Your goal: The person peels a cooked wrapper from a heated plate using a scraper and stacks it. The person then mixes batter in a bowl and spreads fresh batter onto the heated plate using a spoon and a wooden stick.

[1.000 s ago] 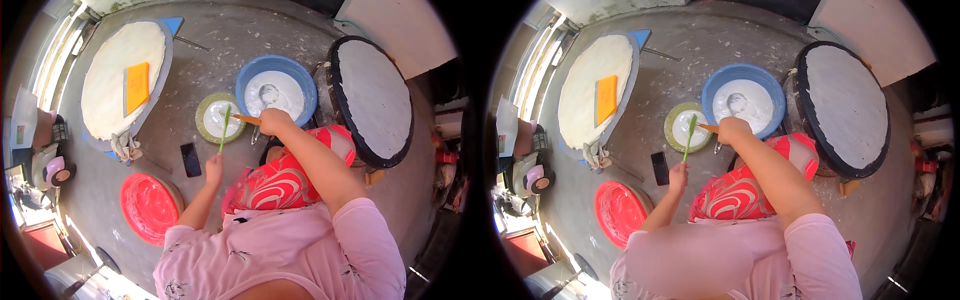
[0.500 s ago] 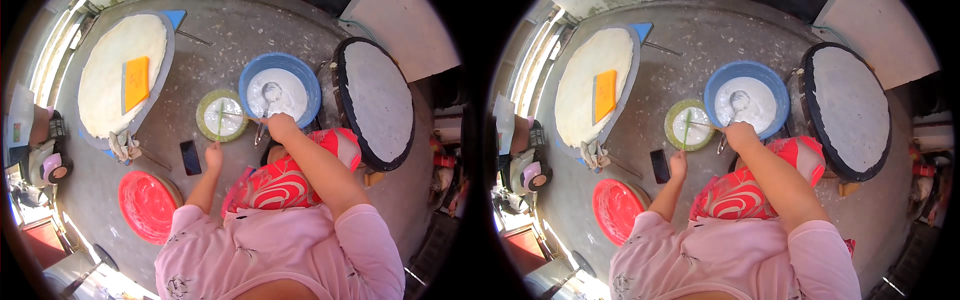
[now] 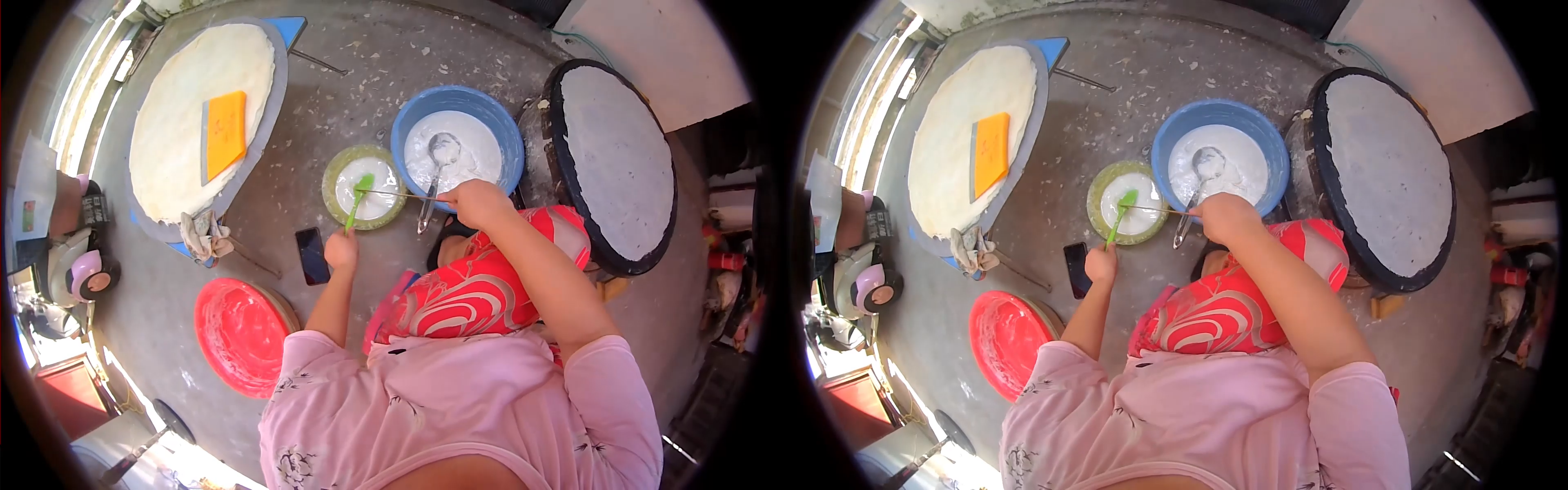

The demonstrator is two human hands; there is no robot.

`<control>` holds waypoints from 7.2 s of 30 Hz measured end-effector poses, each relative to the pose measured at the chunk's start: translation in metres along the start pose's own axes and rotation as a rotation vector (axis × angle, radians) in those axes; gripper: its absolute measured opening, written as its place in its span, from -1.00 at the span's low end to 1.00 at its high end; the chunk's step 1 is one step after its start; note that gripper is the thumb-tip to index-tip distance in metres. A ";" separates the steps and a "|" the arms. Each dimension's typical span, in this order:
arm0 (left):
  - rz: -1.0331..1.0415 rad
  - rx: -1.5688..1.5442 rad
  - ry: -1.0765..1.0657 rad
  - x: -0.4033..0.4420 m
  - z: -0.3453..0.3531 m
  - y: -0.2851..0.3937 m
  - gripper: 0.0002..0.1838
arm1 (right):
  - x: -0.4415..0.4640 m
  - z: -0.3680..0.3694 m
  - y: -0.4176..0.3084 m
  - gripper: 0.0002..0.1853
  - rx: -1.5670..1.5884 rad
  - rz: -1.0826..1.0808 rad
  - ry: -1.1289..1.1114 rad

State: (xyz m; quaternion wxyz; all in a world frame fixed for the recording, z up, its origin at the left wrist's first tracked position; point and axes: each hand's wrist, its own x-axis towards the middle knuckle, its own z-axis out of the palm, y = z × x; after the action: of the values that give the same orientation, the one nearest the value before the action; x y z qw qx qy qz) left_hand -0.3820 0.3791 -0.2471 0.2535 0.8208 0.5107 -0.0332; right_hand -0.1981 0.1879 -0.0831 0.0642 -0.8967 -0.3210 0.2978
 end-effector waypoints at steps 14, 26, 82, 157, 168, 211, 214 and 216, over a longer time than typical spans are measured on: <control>-0.229 -0.761 -0.267 -0.007 0.023 -0.021 -0.66 | -0.008 -0.016 -0.003 -0.81 -0.313 -0.124 0.207; 0.112 -0.042 -0.013 -0.005 0.063 -0.025 -0.56 | -0.064 -0.096 0.080 -0.70 -0.049 0.229 0.229; 1.002 -0.646 0.036 -0.158 -0.088 0.185 -0.62 | -0.282 0.094 0.220 -0.66 0.405 0.765 1.028; -0.029 0.444 0.446 0.142 -0.224 0.051 -0.25 | 0.003 0.164 0.176 -0.31 1.392 0.132 0.523; 0.337 0.676 0.460 0.151 -0.259 0.047 -0.64 | -0.047 0.169 0.166 -0.52 0.832 0.260 0.324; 1.168 -0.008 -0.068 -0.181 -0.091 0.299 -0.53 | -0.220 -0.136 0.595 -0.38 0.343 1.560 0.882; 1.166 0.049 -0.098 -0.179 -0.085 0.307 -0.54 | -0.176 -0.151 0.625 -0.41 0.161 1.370 0.886; 1.133 -0.051 -0.140 -0.173 -0.078 0.302 -0.54 | -0.153 -0.173 0.635 -0.41 0.088 1.365 0.838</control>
State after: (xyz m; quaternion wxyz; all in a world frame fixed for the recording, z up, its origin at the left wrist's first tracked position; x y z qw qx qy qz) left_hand -0.2221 0.1664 -0.0097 0.2850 0.9559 -0.0264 0.0658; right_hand 0.1481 -0.3917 -0.0613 0.0184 -0.9292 0.3610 -0.0776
